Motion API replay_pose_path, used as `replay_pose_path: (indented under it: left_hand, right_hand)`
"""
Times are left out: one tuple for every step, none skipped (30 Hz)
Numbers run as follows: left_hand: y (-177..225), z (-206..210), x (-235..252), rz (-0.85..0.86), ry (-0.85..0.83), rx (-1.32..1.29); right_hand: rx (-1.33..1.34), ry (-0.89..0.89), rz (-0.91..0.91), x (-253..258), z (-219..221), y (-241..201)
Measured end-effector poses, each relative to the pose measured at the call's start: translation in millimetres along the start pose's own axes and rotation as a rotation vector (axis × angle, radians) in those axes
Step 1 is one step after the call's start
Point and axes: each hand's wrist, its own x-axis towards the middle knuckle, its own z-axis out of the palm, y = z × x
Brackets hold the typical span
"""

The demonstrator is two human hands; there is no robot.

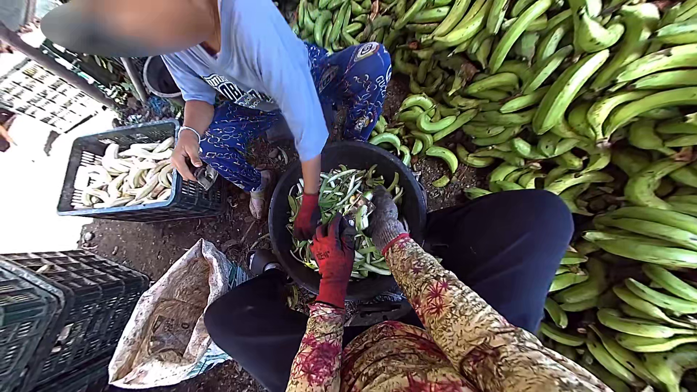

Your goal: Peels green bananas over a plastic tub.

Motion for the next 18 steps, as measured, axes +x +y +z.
replay_pose_path:
  left_hand:
    - [-0.8, -3.6, 6.4, -0.033, -0.068, -0.027]
    - [-2.7, -7.7, 12.8, -0.062, -0.135, -0.048]
    - [-5.4, -11.8, 18.1, -0.083, -0.189, -0.071]
    - [-8.6, -15.0, 22.2, -0.102, -0.221, -0.090]
    - [-11.4, -17.3, 26.4, -0.126, -0.239, -0.107]
    - [-13.8, -19.3, 31.5, -0.155, -0.260, -0.120]
    - [-16.0, -20.4, 36.7, -0.172, -0.274, -0.133]
    - [-19.0, -21.0, 41.6, -0.178, -0.294, -0.142]
    - [-23.0, -20.8, 45.2, -0.172, -0.318, -0.159]
    - [-26.1, -20.2, 46.9, -0.156, -0.336, -0.180]
    - [-28.1, -18.9, 47.1, -0.137, -0.337, -0.197]
    - [-29.2, -17.6, 45.9, -0.120, -0.322, -0.204]
    - [-28.9, -17.5, 44.2, -0.117, -0.304, -0.203]
    - [-28.5, -17.2, 41.6, -0.128, -0.282, -0.210]
    - [-28.9, -16.1, 39.2, -0.151, -0.261, -0.227]
    - [-29.4, -14.7, 36.9, -0.174, -0.254, -0.244]
    - [-29.5, -13.5, 34.4, -0.177, -0.261, -0.263]
    - [-28.6, -12.5, 31.4, -0.153, -0.276, -0.286]
  right_hand:
    - [-0.140, -0.003, -0.052, 4.0, -0.2, 6.2]
    - [-0.285, -0.056, -0.115, 7.5, -3.9, 10.6]
    - [-0.414, -0.144, -0.181, 10.0, -9.5, 13.4]
    - [-0.506, -0.251, -0.241, 8.9, -15.6, 14.4]
    - [-0.557, -0.354, -0.284, 7.5, -20.3, 14.6]
    - [-0.582, -0.437, -0.301, 5.3, -22.7, 14.7]
    - [-0.601, -0.513, -0.301, 2.9, -24.4, 14.7]
    - [-0.632, -0.592, -0.290, -0.2, -26.5, 13.9]
    - [-0.663, -0.650, -0.274, -2.1, -28.8, 13.7]
    - [-0.669, -0.683, -0.245, -1.7, -31.1, 14.0]
    - [-0.659, -0.694, -0.215, 0.5, -33.3, 14.4]
    - [-0.644, -0.695, -0.188, 3.9, -34.9, 14.2]
    - [-0.618, -0.699, -0.168, 6.7, -36.3, 12.8]
    - [-0.582, -0.705, -0.152, 10.0, -38.3, 12.0]
    - [-0.535, -0.711, -0.137, 13.5, -40.5, 11.8]
    - [-0.474, -0.701, -0.111, 15.4, -42.0, 11.4]
    - [-0.390, -0.661, -0.064, 15.5, -42.5, 10.8]
    - [-0.282, -0.601, 0.006, 14.7, -41.5, 9.6]
